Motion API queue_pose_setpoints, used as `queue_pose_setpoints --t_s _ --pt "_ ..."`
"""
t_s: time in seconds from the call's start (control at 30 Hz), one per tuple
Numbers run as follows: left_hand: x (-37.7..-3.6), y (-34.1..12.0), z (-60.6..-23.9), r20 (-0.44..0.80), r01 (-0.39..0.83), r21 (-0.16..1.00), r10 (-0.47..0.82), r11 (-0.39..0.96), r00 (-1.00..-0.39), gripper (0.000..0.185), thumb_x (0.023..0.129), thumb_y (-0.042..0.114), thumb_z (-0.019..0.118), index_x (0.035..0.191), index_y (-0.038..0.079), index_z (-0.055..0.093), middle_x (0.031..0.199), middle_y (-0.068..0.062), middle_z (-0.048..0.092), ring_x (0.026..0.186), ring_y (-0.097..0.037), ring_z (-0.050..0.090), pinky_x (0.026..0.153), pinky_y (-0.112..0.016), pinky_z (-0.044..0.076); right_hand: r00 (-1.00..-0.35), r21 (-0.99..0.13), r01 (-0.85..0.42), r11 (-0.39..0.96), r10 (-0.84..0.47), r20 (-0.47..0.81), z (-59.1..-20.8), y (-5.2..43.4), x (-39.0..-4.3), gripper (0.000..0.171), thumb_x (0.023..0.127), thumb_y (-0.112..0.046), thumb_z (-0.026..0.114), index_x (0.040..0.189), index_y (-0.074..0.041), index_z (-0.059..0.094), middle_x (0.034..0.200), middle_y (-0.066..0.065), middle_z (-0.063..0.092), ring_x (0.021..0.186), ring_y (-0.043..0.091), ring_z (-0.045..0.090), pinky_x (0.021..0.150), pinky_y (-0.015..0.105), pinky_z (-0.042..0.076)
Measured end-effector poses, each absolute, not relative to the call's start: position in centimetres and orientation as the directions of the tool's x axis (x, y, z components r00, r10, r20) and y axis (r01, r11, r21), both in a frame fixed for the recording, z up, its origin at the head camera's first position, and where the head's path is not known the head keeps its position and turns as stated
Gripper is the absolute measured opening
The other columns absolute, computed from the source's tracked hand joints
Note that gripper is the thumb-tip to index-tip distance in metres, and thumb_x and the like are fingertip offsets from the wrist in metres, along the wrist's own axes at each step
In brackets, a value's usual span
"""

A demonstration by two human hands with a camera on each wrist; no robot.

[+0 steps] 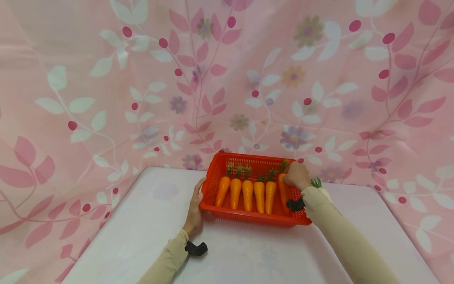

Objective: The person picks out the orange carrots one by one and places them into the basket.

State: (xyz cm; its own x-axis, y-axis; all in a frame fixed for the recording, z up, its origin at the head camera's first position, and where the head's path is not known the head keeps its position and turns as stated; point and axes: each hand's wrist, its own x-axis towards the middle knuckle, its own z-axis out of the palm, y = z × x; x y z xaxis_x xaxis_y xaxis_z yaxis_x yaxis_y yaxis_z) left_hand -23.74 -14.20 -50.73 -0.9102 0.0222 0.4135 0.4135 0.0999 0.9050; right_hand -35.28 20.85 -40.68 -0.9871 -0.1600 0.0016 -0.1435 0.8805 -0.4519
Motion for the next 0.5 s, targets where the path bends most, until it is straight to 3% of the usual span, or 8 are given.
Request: queue_pose_setpoints --t_s 0.1,0.17,0.23,0.33,0.5 --pt "-24.0 -14.3 -51.0 0.424 0.423 0.901 0.015 0.095 -0.906 0.053 0.104 0.016 0.026 0.156 0.010 0.025 0.162 -0.010 0.026 0.148 -0.031 0.027 0.117 -0.060 0.022 -0.987 -0.412 -0.152 0.898 -0.157 0.022 -41.3 20.5 -35.8 0.031 0.080 -0.022 0.077 0.093 0.006 0.074 0.087 0.023 0.071 0.076 0.035 0.065 0.065 0.042 0.057" --pt "-24.4 -14.3 -51.5 0.430 0.429 0.900 0.007 0.079 -0.903 0.053 0.104 0.015 0.026 0.156 0.011 0.026 0.162 -0.009 0.026 0.148 -0.033 0.026 0.117 -0.062 0.020 -0.988 -0.384 -0.153 0.910 -0.154 0.029 -41.8 20.4 -36.1 0.023 0.078 -0.021 0.076 0.073 0.000 0.069 0.065 0.013 0.062 0.061 0.029 0.058 0.056 0.037 0.051" --pt "-24.9 -14.3 -52.3 0.434 0.432 0.899 -0.003 0.071 -0.901 0.053 0.104 0.017 0.026 0.157 0.014 0.026 0.162 -0.006 0.026 0.148 -0.032 0.025 0.117 -0.062 0.019 -0.988 -0.360 -0.153 0.920 -0.152 0.031 -42.3 20.2 -36.3 0.027 0.076 -0.019 0.075 0.061 -0.004 0.059 0.054 0.005 0.049 0.053 0.024 0.049 0.051 0.033 0.043" --pt "-25.6 -14.2 -53.4 0.436 0.434 0.898 -0.018 0.071 -0.900 0.052 0.104 0.023 0.026 0.156 0.020 0.027 0.162 0.000 0.027 0.148 -0.029 0.025 0.118 -0.061 0.018 -0.989 -0.348 -0.146 0.926 -0.148 0.021 -42.9 19.9 -36.4 0.026 0.075 -0.018 0.075 0.061 -0.006 0.056 0.053 0.004 0.046 0.051 0.023 0.047 0.050 0.032 0.042" --pt "-25.9 -14.2 -54.1 0.444 0.441 0.894 -0.025 0.077 -0.896 0.053 0.103 0.033 0.028 0.156 0.025 0.029 0.161 0.006 0.027 0.148 -0.026 0.026 0.118 -0.061 0.018 -0.990 -0.340 -0.122 0.932 -0.137 -0.022 -43.6 19.4 -36.3 0.026 0.074 -0.021 0.081 0.078 0.000 0.064 0.065 0.010 0.056 0.057 0.026 0.052 0.055 0.035 0.048"
